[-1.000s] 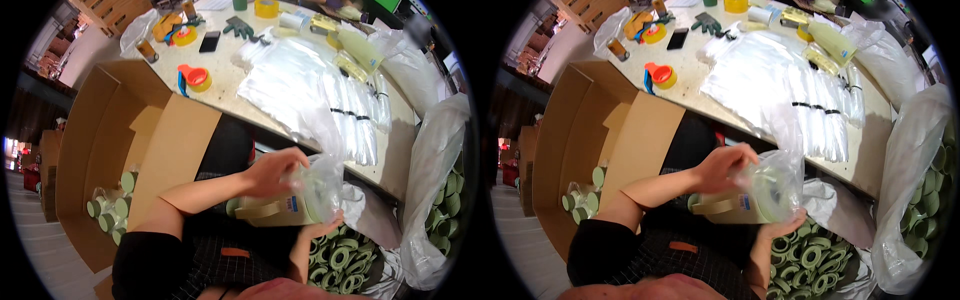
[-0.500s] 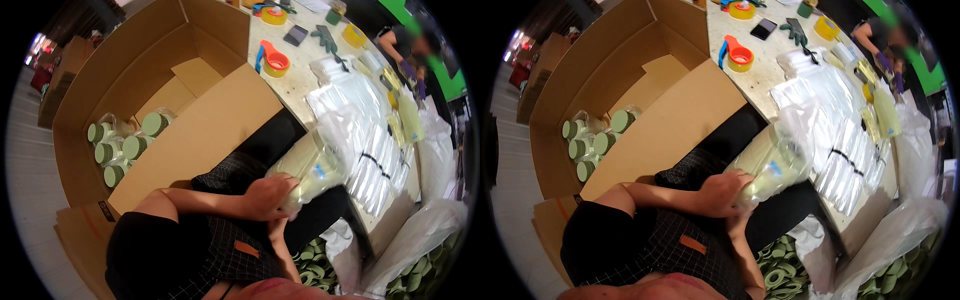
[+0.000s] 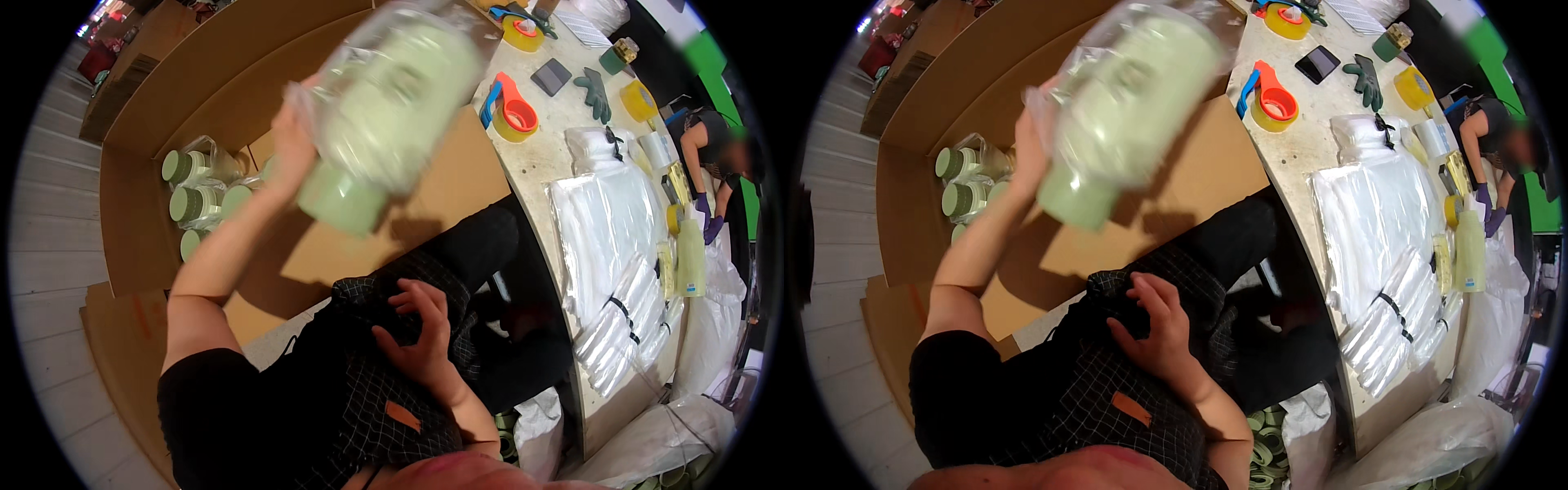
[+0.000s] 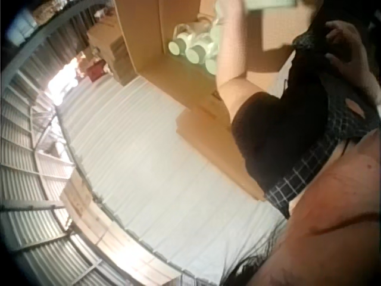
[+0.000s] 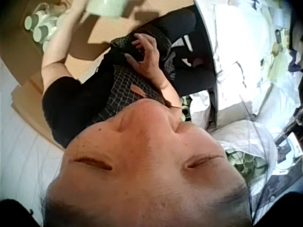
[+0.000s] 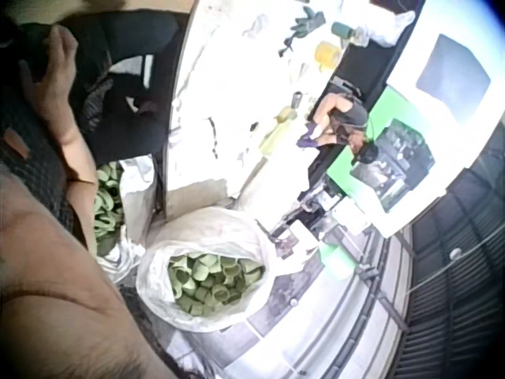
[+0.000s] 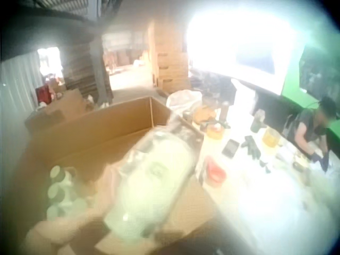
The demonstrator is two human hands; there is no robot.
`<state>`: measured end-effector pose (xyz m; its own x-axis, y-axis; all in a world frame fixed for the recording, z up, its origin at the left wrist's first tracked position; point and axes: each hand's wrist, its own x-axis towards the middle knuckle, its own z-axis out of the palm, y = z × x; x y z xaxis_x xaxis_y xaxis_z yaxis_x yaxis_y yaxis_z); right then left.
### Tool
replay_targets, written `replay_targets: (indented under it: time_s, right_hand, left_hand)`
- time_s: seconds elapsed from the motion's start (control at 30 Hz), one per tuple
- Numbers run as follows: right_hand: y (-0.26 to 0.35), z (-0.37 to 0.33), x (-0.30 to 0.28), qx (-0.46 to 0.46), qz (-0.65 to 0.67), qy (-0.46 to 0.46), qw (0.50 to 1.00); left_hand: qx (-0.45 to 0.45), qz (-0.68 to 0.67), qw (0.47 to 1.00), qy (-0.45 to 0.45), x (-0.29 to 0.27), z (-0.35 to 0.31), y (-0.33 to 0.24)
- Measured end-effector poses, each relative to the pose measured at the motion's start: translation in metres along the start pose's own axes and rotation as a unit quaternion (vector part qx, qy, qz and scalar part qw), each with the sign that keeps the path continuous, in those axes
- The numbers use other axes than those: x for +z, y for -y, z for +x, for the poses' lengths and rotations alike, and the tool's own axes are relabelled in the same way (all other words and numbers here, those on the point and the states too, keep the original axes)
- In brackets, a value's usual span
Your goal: The person places a green plastic ring onto the neck of a pale yellow plastic bottle, slides the bottle into a clear plastic bag, and then places the bagged bottle into a cardboard box.
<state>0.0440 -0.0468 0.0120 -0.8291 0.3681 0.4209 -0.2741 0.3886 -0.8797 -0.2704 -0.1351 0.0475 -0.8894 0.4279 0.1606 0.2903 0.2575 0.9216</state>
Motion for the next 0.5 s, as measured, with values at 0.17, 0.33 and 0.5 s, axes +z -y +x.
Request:
replay_targets:
  time_s: [0.17,0.33,0.5]
  right_hand:
    - [-0.021,-0.030,0.011,0.175,0.017,0.044,0.983]
    - [-0.032,-0.070,-0.011,0.313,-0.001,0.025,0.949]
    - [-0.024,-0.033,-0.046,0.291,0.054,-0.021,0.955]
  left_hand:
    - [-0.131,0.176,0.975,0.016,-0.047,0.050,0.108]
    - [-0.104,0.308,0.942,0.077,0.003,0.049,0.183]
    - [-0.099,0.347,0.929,0.081,0.012,0.064,0.235]
